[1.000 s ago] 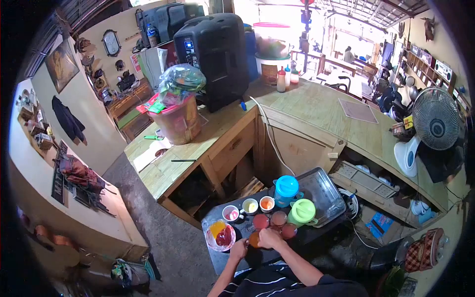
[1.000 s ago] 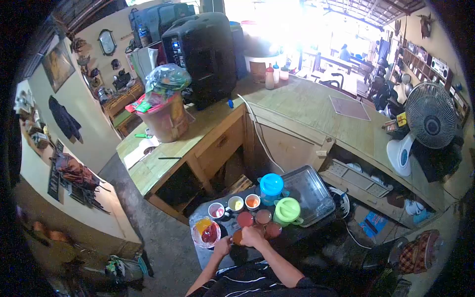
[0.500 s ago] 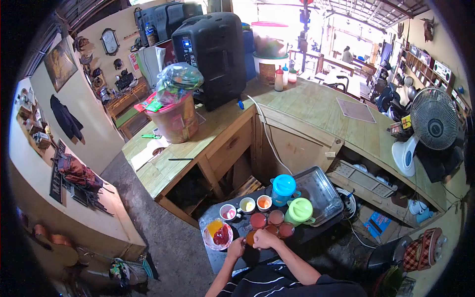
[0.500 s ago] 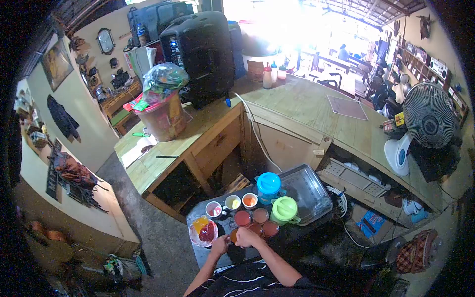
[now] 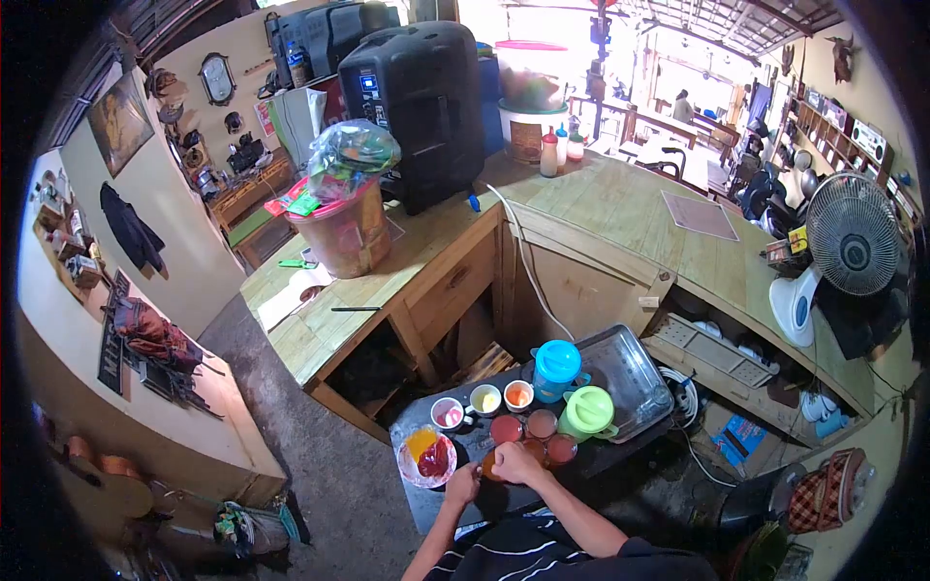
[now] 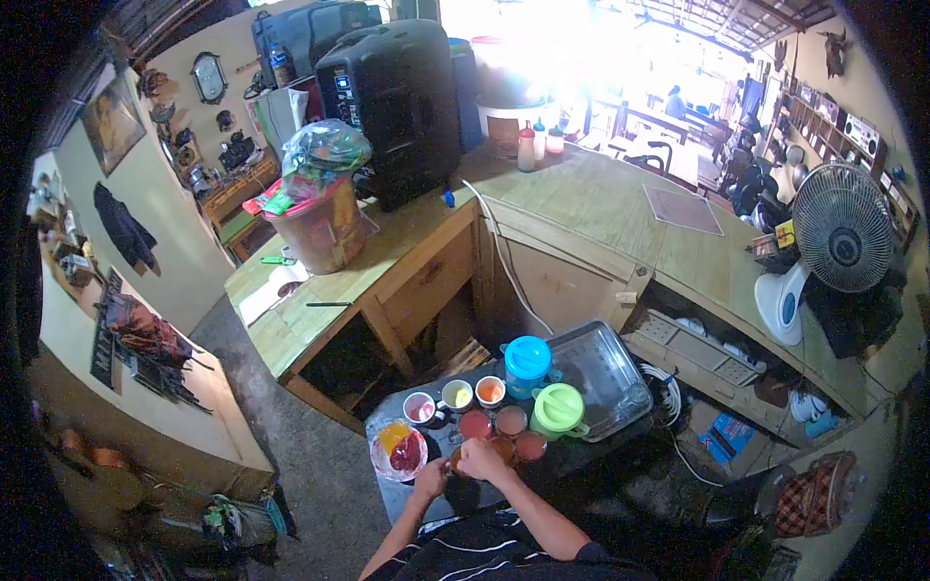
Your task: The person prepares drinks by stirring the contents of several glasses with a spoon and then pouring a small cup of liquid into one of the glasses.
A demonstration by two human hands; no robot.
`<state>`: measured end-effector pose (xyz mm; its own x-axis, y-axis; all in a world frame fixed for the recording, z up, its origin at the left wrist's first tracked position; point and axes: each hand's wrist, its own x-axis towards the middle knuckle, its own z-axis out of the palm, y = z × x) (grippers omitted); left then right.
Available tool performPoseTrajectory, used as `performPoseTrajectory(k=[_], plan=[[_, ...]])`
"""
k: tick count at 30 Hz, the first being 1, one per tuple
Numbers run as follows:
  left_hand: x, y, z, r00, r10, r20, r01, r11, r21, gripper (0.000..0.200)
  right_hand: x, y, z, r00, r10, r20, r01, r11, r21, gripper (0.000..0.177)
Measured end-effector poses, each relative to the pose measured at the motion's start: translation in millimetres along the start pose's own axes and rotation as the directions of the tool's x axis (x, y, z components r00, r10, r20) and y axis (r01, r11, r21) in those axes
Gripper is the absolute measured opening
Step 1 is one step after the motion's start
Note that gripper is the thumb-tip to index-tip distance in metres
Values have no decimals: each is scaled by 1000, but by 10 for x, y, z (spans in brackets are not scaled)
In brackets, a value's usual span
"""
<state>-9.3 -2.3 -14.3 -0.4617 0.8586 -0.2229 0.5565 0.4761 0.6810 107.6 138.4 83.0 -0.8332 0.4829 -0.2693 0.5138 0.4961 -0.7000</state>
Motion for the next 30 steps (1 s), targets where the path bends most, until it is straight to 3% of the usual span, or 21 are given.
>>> performPoseTrajectory(k=[1, 4, 7, 10, 13, 16, 17, 20, 23, 24, 26, 29, 30], plan=[[-1, 5, -4, 1000, -9, 7, 9, 1000, 9, 22, -5, -6, 35, 987, -31, -159, 20, 998, -67, 18], [-18, 43, -36, 1000, -10, 3, 10, 999, -53, 22, -32, 11, -12, 993, -4, -122, -32, 955, -295, 16], [-10, 10, -7, 1000, 25, -15, -25, 998, -50, 22, -14, 176, 71, 995, -46, 85, 59, 986, -155, 15], [6, -13, 1, 999, -23, 37, 25, 998, -54, 22, -60, 41, -60, 957, -15, 290, -29, 989, 145, 17], [22, -65, 30, 1000, 5, 7, -5, 1000, 0, 21, -33, 43, -17, 998, 5, -64, 5, 987, 159, 17], [19, -43, 13, 999, 6, 34, -6, 1000, -3, 20, -59, 19, -107, 980, 26, -199, -44, 996, -83, 16], [22, -11, 0, 1000, 6, 31, -5, 1000, -3, 20, -41, 67, -81, 990, 13, -138, -44, 974, -224, 15], [-13, 80, -80, 1000, -8, 18, 8, 1000, -3, 20, 25, 256, 76, 986, -71, 151, 93, 985, -145, 17], [-11, 86, -54, 1000, -16, 6, 16, 1000, -21, 21, -57, 69, -33, 959, 25, 284, -86, 975, 203, 18], [-17, 71, -43, 1000, -6, -1, 6, 1000, -30, 21, -46, 63, -7, 994, 5, 111, -27, 980, 195, 18], [-6, 32, -35, 1000, 8, -14, -9, 1000, -29, 21, -39, 61, 60, 970, -44, -237, 82, 985, 154, 19], [-5, 15, -9, 1000, 20, -20, -21, 1000, -22, 22, -48, 38, -41, 950, -8, -313, -1, 1000, -28, 19], [6, 4, -11, 1000, 24, -17, -24, 999, -30, 22, -37, 92, -4, 974, -8, -226, -18, 993, -114, 18]])
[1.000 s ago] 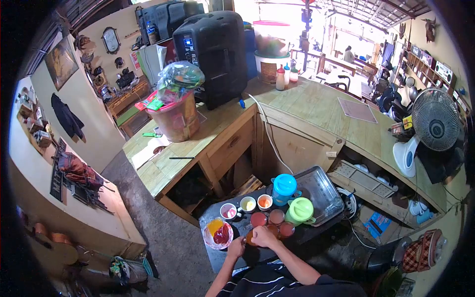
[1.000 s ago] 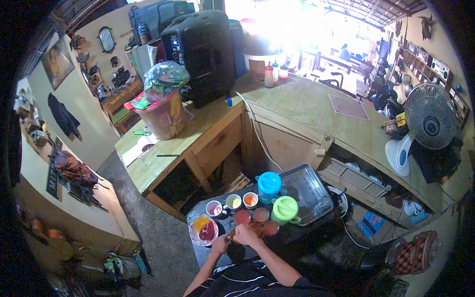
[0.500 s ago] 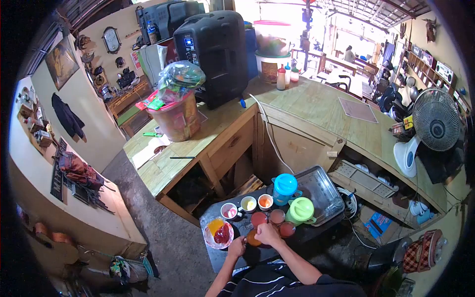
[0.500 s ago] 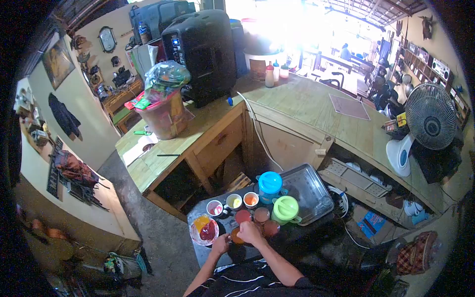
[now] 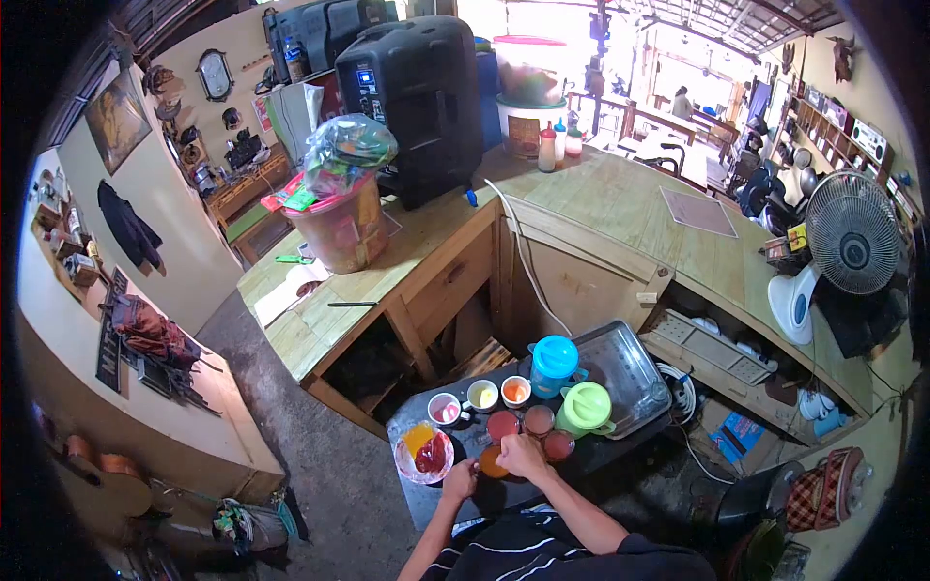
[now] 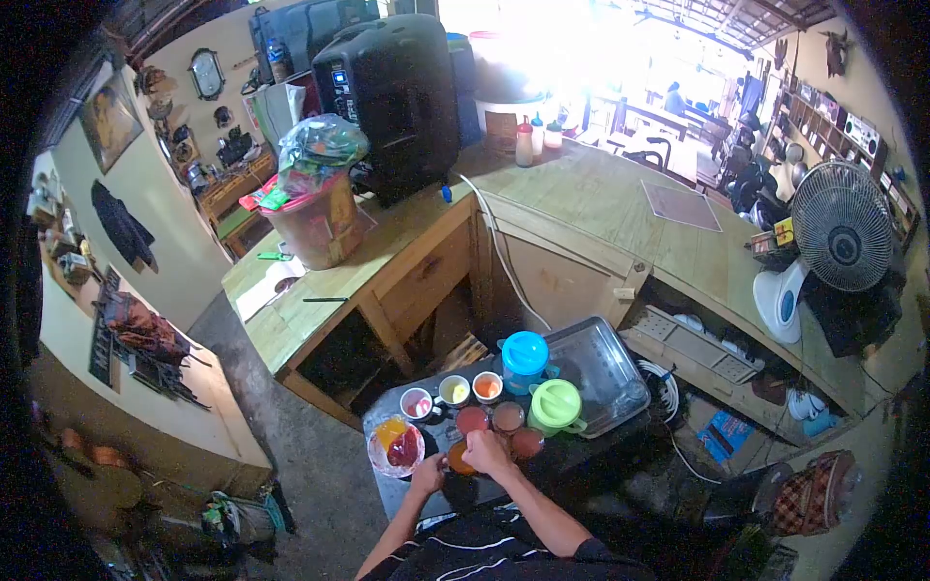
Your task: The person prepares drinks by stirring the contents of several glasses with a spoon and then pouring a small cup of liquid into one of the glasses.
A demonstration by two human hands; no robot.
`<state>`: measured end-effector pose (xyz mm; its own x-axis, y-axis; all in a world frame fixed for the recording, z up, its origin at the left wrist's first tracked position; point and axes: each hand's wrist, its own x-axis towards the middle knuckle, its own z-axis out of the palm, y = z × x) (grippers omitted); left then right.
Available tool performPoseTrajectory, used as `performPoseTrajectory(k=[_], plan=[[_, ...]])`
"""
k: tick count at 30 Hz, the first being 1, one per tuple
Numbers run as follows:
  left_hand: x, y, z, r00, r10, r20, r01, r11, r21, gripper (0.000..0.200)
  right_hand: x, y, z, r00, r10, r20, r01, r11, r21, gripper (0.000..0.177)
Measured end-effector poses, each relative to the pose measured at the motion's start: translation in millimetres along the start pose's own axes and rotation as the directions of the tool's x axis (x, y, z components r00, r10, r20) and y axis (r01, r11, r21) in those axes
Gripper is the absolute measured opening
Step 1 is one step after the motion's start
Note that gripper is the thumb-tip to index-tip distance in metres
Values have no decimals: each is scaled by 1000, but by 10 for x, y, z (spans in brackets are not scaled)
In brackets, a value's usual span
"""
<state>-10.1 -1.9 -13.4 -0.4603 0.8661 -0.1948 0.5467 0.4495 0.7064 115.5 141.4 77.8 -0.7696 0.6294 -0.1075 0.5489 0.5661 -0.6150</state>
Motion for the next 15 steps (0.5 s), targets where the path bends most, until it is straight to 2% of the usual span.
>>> performPoseTrajectory(k=[2, 5, 8, 11, 14, 15], plan=[[-4, -8, 13, 1000, -8, 0, 8, 1000, -7, 22, 25, 105, 98, 984, 2, 178, 29, 985, -170, 18], [-34, 83, -34, 999, -31, -9, 31, 1000, -1, 24, -13, -8, -59, 881, -123, 457, 58, 987, 152, 15], [-24, 109, -59, 999, -38, -12, 39, 999, 19, 25, -18, 21, 112, 971, -81, 224, -25, 902, 431, 15], [-30, 160, -107, 998, -59, 31, 58, 997, 45, 26, -20, -57, -11, 999, -12, -43, 20, 981, 193, 17], [-48, 171, -127, 996, -64, 56, 61, 997, 55, 27, -27, 11, -30, 997, -4, 74, 11, 995, -94, 17], [-44, 168, -131, 997, -53, 54, 50, 997, 52, 27, -5, 42, -30, 977, -32, 211, 38, 999, -23, 17]])
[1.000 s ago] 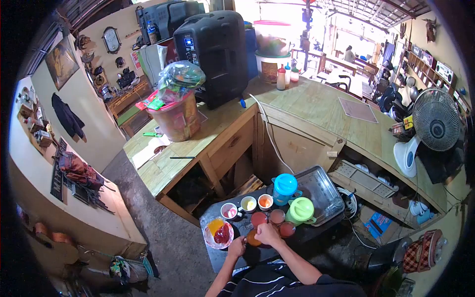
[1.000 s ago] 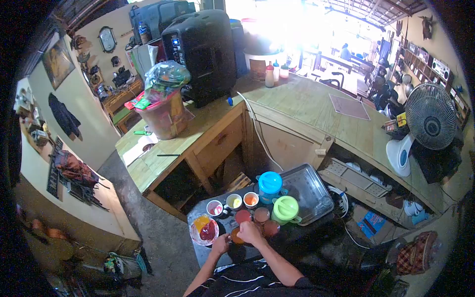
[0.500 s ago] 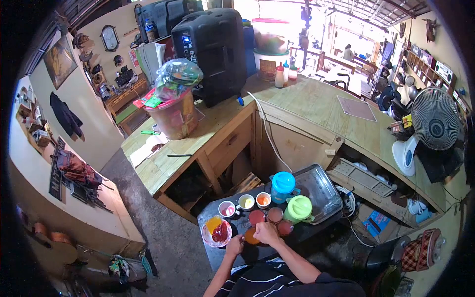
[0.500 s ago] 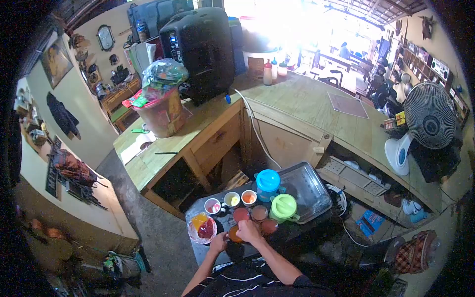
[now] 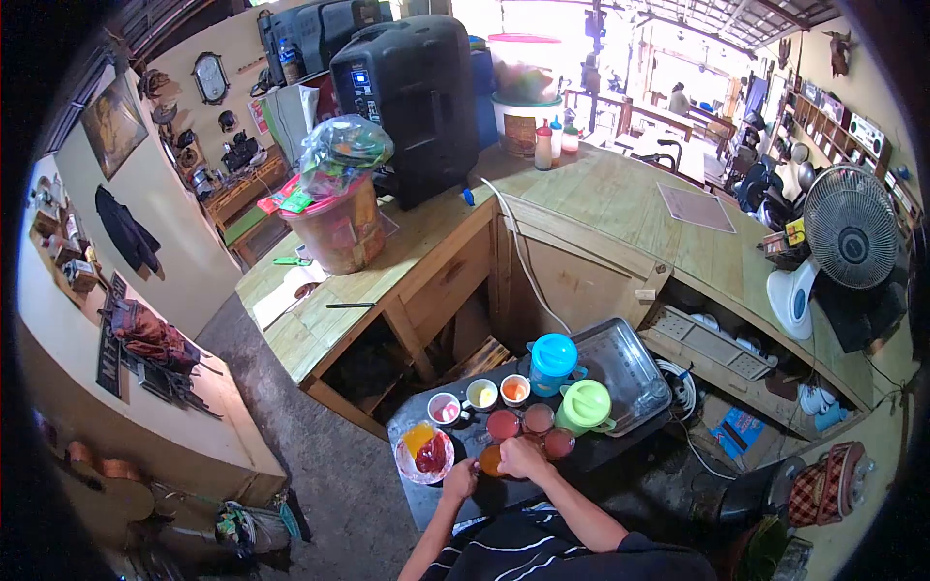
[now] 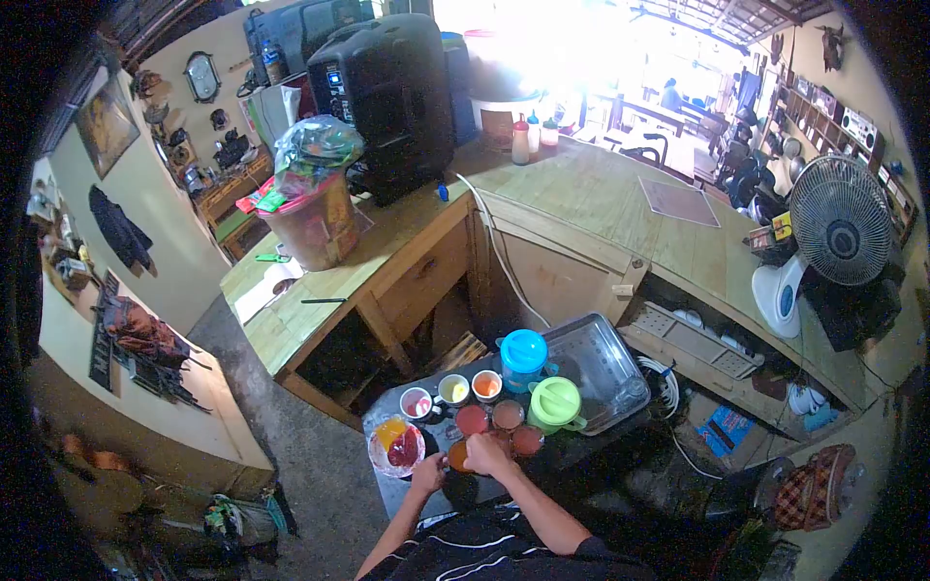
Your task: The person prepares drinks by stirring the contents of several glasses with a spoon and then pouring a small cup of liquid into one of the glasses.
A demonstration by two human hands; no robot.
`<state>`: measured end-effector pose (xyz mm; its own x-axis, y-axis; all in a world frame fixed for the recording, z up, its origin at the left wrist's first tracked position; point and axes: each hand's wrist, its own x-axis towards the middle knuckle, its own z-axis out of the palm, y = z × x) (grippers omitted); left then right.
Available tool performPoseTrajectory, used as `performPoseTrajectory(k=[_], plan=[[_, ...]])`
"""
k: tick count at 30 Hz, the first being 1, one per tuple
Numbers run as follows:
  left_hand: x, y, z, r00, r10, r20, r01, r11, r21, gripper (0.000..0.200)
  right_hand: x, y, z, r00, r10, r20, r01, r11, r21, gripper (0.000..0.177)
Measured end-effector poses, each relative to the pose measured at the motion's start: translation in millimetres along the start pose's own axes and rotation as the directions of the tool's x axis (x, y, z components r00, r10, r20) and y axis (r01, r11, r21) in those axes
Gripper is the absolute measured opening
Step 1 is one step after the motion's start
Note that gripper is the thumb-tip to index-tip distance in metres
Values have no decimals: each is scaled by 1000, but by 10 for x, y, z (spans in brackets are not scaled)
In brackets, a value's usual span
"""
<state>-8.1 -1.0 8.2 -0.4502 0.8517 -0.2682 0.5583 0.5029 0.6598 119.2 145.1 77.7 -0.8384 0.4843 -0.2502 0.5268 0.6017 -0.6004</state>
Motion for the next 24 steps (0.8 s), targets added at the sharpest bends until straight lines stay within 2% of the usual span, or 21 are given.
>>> performPoseTrajectory(k=[2, 5, 6, 8, 11, 12, 14, 17, 19, 20, 23, 24], plan=[[1, -28, 14, 1000, 9, -12, -9, 1000, -16, 26, 38, 47, 16, 959, -91, 267, 54, 988, 142, 16], [79, -200, 156, 999, 21, -37, -23, 999, -47, 26, 42, 20, 91, 974, -1, 228, -105, 884, 455, 16], [91, -257, 191, 999, 30, -40, -32, 998, -49, 26, 36, -45, 53, 997, 56, 60, -75, 924, 374, 16], [67, -264, 182, 1000, 21, -23, -21, 999, -41, 26, -33, -194, -55, 951, 122, -283, -68, 979, 193, 16], [14, -75, 67, 1000, -4, 5, 4, 1000, -25, 26, 4, -44, 49, 980, 58, -188, -64, 997, -31, 16], [22, -56, 56, 1000, 4, -7, -4, 1000, -24, 26, 36, 21, 94, 997, 24, -70, -25, 1000, -14, 16], [10, -34, 38, 999, 12, -30, -13, 999, -31, 25, 60, 120, 202, 985, -50, 168, 45, 998, 36, 16], [19, -37, 53, 999, 19, -39, -21, 999, -46, 25, 40, -4, 99, 954, 27, 297, -134, 929, 346, 15], [33, -86, 64, 1000, 20, -19, -20, 999, -43, 25, 54, -10, 118, 998, 52, -39, -36, 941, 337, 15], [23, -110, 80, 999, 21, -32, -22, 999, -49, 25, 46, -13, 136, 976, 63, -207, 8, 947, 322, 15], [17, -55, 81, 998, 23, -50, -25, 998, -49, 25, -22, -76, -109, 965, 117, -234, -101, 992, 78, 15], [26, -77, 93, 999, 17, -45, -18, 999, -34, 25, 2, 4, -47, 976, 77, -206, -69, 997, 44, 15]])
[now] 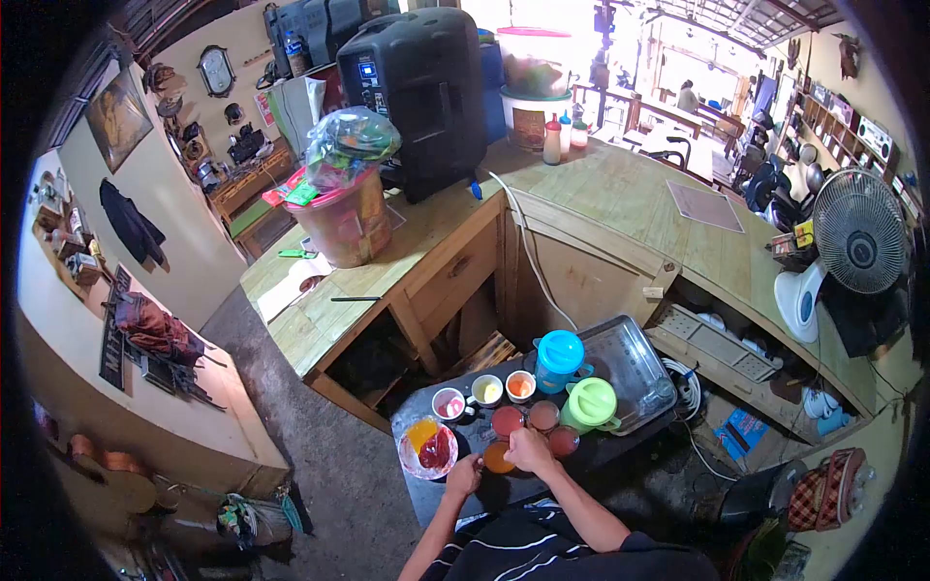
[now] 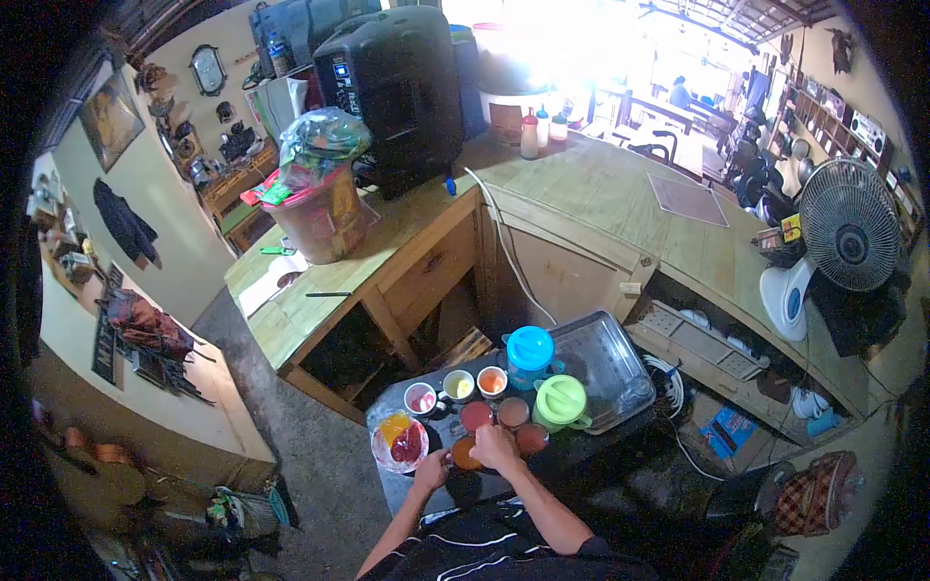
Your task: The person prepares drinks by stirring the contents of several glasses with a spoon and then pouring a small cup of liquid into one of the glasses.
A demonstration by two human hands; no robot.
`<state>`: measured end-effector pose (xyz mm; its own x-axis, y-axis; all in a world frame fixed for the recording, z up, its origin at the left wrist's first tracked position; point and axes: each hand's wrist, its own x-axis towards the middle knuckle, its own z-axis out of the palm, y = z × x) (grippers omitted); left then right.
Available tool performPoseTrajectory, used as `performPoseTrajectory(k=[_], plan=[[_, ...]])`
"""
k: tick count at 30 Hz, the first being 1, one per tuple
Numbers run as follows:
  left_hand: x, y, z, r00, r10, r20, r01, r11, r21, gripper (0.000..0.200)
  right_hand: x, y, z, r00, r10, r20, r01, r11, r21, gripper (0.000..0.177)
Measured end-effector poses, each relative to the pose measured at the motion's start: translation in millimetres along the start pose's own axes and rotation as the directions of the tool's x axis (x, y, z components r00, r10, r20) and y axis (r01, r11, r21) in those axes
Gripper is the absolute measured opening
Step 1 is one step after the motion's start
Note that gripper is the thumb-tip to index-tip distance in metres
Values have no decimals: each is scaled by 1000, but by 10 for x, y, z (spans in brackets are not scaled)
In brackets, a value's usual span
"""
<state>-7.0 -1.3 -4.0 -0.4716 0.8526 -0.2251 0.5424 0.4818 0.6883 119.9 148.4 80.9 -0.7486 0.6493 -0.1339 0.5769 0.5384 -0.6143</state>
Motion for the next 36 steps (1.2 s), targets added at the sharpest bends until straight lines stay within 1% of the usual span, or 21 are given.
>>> performPoseTrajectory(k=[1, 3, 4, 6, 8, 9, 12, 15, 17, 18, 20, 21, 23, 24, 27, 28, 31, 34, 36], plan=[[5, -3, -3, 1000, -6, 4, 6, 1000, 16, 25, 19, 76, 96, 993, -73, 95, 76, 997, -24, 15], [0, 1, -9, 1000, -6, 7, 6, 1000, 0, 25, 36, 110, 176, 937, -207, 283, 230, 972, -50, 16], [0, 11, -18, 1000, -6, 9, 6, 1000, -7, 25, 25, 76, 158, 931, -166, 324, 145, 985, 88, 16], [20, -5, -2, 1000, -18, 22, 19, 1000, -18, 25, -41, -21, 119, 900, -106, 424, -51, 938, 343, 17], [5, -42, 18, 999, -21, 33, 22, 1000, -16, 24, -66, 0, 215, 971, -112, 212, 25, 927, 375, 15], [6, -42, 21, 999, -14, 32, 14, 1000, -9, 24, -41, -30, 208, 988, -117, 98, 72, 921, 382, 14], [27, -32, -13, 1000, -14, 25, 14, 1000, 12, 23, -79, -70, 93, 995, -18, -99, 37, 980, 197, 15], [31, -15, -2, 1000, 6, 25, -5, 1000, -6, 22, -120, -109, 24, 1000, 3, -17, -4, 999, -48, 17], [27, -46, 10, 999, 34, 20, -33, 998, -47, 22, -120, -76, 114, 997, 9, 74, -4, 998, -65, 17], [16, -19, -10, 1000, 25, 18, -24, 999, -30, 22, -123, -89, 134, 993, 12, 118, -3, 997, -72, 17], [-1, 45, -41, 1000, 8, 14, -8, 1000, 4, 21, -120, -92, 149, 973, -29, 228, 1, 993, 121, 18], [1, 43, -34, 1000, 24, 9, -24, 1000, -9, 21, -104, -96, 144, 959, -59, 276, -2, 976, 216, 19], [-12, 22, -40, 999, 50, -4, -50, 998, -34, 22, -77, -77, 196, 988, -37, 147, -4, 963, 270, 19], [-6, 27, -53, 999, 36, 3, -36, 999, -35, 22, -60, -100, 179, 996, -26, 84, 0, 955, 296, 19], [-33, 49, -62, 1000, -7, 25, 8, 1000, -27, 23, -57, -112, 71, 998, -3, -70, 14, 987, 159, 17], [-37, 63, -64, 999, -18, 28, 19, 1000, -16, 23, -52, -114, 51, 999, 18, -45, -15, 998, 64, 16], [-9, 75, -62, 999, -21, 39, 21, 1000, -5, 23, -58, -13, 179, 998, -10, 66, 14, 998, -57, 17], [8, 22, -46, 997, -24, 68, 24, 1000, 1, 25, -37, 13, 230, 941, -179, 287, 176, 984, 35, 17], [2, 32, -51, 997, -26, 76, 25, 1000, 9, 25, -66, -74, 142, 952, -111, 286, 41, 970, 240, 17]])
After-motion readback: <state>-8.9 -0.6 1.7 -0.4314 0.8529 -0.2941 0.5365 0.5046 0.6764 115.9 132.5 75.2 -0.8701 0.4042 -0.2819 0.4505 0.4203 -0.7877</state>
